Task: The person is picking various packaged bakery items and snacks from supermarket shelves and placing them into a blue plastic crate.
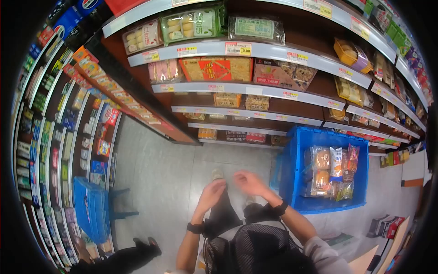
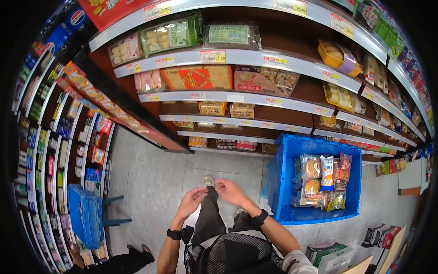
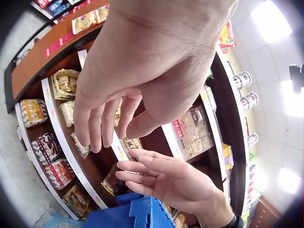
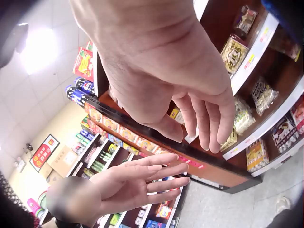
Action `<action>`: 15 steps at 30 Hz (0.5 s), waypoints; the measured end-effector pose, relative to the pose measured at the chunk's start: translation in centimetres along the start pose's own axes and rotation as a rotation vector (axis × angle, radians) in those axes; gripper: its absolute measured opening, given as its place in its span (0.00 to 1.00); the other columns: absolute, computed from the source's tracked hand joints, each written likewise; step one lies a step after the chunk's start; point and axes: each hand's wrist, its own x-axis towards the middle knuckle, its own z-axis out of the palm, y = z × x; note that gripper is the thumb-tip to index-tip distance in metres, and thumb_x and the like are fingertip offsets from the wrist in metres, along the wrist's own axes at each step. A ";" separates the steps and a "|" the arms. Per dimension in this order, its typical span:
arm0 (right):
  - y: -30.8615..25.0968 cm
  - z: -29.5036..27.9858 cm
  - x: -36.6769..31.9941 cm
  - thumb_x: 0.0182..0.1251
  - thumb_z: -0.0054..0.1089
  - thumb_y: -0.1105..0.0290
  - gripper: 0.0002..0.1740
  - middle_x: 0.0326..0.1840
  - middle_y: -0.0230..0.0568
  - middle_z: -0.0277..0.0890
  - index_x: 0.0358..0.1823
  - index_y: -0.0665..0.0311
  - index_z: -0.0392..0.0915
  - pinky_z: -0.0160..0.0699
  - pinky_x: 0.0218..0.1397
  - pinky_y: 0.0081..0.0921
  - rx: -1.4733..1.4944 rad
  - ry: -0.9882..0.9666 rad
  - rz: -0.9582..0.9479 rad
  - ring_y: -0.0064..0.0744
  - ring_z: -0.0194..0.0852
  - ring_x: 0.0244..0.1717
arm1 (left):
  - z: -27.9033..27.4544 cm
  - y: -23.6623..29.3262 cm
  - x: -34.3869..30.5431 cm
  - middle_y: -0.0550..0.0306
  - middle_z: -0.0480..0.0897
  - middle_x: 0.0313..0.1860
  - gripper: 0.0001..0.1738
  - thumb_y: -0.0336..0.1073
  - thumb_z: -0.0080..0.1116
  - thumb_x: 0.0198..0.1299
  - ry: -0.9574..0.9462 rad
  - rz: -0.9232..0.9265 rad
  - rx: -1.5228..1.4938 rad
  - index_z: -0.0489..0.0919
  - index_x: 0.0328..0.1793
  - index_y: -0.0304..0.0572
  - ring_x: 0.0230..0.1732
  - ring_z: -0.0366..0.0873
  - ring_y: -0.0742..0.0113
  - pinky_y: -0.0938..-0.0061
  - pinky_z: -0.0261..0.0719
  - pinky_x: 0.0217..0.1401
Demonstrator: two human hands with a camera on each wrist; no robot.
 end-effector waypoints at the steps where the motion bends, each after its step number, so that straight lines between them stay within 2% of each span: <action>1: 0.0 -0.4 1.2 0.61 0.55 0.69 0.17 0.37 0.48 0.82 0.50 0.68 0.77 0.79 0.45 0.32 0.014 0.028 0.015 0.40 0.83 0.39 | -0.9 0.3 2.0 0.49 0.79 0.57 0.18 0.24 0.50 0.63 -0.045 0.004 0.053 0.72 0.60 0.29 0.58 0.77 0.63 0.72 0.74 0.60; 5: -4.1 -2.6 6.4 0.61 0.55 0.69 0.17 0.39 0.50 0.82 0.51 0.68 0.76 0.80 0.47 0.33 -0.081 0.162 0.076 0.42 0.83 0.41 | -5.2 -0.1 11.0 0.49 0.76 0.59 0.21 0.23 0.50 0.63 -0.160 0.078 0.122 0.69 0.63 0.31 0.57 0.77 0.62 0.72 0.74 0.59; 9: -7.2 -3.4 11.5 0.60 0.56 0.70 0.18 0.43 0.53 0.81 0.52 0.68 0.75 0.80 0.50 0.36 -0.217 0.290 0.063 0.45 0.82 0.44 | -8.2 4.5 16.5 0.48 0.73 0.62 0.25 0.24 0.51 0.62 -0.129 0.140 0.137 0.67 0.67 0.35 0.56 0.77 0.62 0.71 0.75 0.57; 11: -7.8 -3.6 14.2 0.60 0.57 0.71 0.19 0.45 0.54 0.80 0.52 0.69 0.74 0.79 0.51 0.38 -0.243 0.366 0.044 0.46 0.82 0.45 | -9.7 5.8 19.4 0.48 0.71 0.64 0.28 0.25 0.53 0.61 -0.154 0.144 0.187 0.65 0.69 0.39 0.56 0.76 0.62 0.70 0.75 0.56; 13: -8.0 -3.9 15.9 0.60 0.58 0.71 0.20 0.49 0.54 0.79 0.54 0.69 0.73 0.77 0.54 0.39 -0.275 0.366 0.069 0.46 0.81 0.47 | -11.1 4.8 22.2 0.49 0.72 0.64 0.29 0.27 0.54 0.60 -0.155 0.189 0.211 0.65 0.69 0.41 0.56 0.76 0.62 0.68 0.74 0.56; 15: -6.7 -4.1 18.7 0.59 0.59 0.69 0.24 0.49 0.52 0.80 0.58 0.66 0.71 0.78 0.55 0.37 -0.425 0.470 -0.053 0.45 0.80 0.52 | -12.0 5.1 25.0 0.46 0.70 0.66 0.30 0.28 0.55 0.59 -0.142 0.196 0.296 0.64 0.70 0.42 0.57 0.76 0.58 0.67 0.73 0.59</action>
